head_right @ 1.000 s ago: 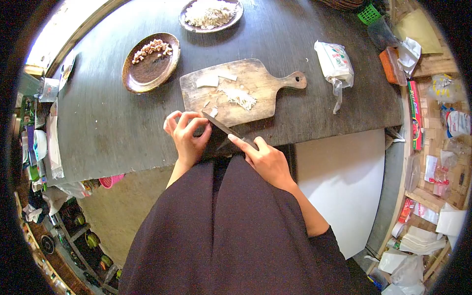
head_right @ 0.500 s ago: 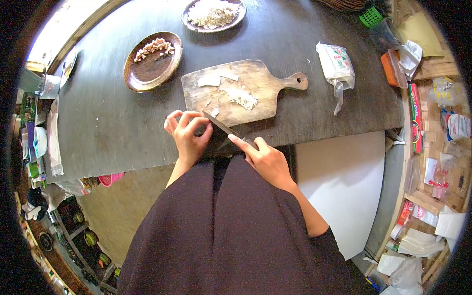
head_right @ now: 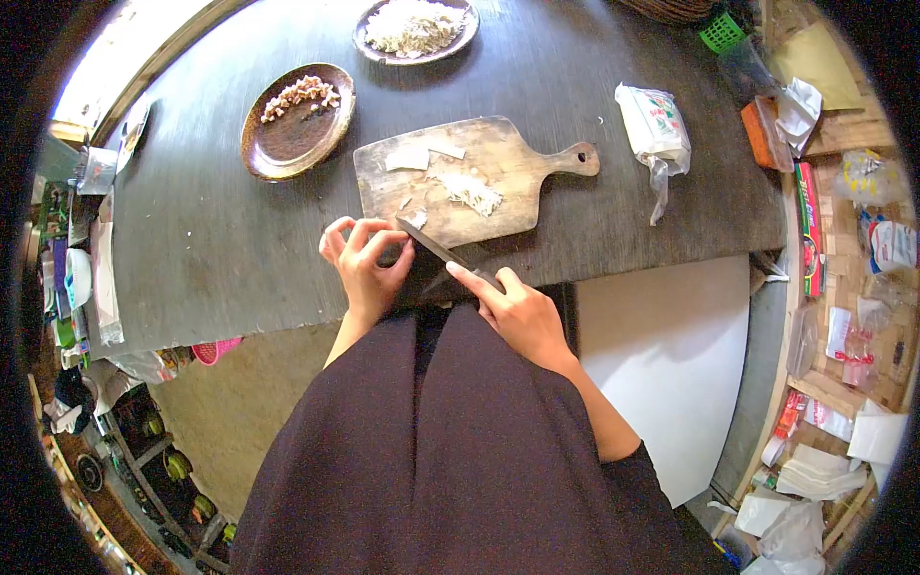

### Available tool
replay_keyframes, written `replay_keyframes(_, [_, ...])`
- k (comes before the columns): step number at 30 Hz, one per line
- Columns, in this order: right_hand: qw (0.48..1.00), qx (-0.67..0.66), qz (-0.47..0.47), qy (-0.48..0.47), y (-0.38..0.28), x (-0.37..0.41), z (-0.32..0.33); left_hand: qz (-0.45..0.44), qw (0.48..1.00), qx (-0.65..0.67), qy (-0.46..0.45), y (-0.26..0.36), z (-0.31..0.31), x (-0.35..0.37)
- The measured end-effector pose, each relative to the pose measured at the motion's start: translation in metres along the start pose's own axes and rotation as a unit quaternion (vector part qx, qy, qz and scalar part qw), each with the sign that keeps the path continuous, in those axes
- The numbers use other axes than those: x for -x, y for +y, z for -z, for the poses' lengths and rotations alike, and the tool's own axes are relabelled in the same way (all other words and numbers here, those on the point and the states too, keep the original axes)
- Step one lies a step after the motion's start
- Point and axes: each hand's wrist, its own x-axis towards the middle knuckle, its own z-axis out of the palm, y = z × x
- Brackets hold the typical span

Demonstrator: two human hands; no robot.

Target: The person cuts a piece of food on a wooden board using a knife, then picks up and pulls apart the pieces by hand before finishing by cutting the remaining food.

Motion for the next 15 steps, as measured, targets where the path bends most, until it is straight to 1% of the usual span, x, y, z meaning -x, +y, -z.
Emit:
replay_keyframes(3, [1.000,0.007,-0.002,-0.005,-0.0008,0.0036,0.0044,0.003,1.000,0.004,0.001,0.0010,-0.0001,0.0007])
replay_keyframes(5, [1.000,-0.010,-0.007,-0.012,-0.0006,0.0040,0.0049,0.004,1.000,0.007,-0.001,0.0003,0.0001,0.0007])
replay_keyframes(15, [1.000,-0.012,-0.001,0.002,0.0007,0.0019,-0.0003,0.004,1.000,0.008,-0.001,-0.0005,0.0001,0.0015])
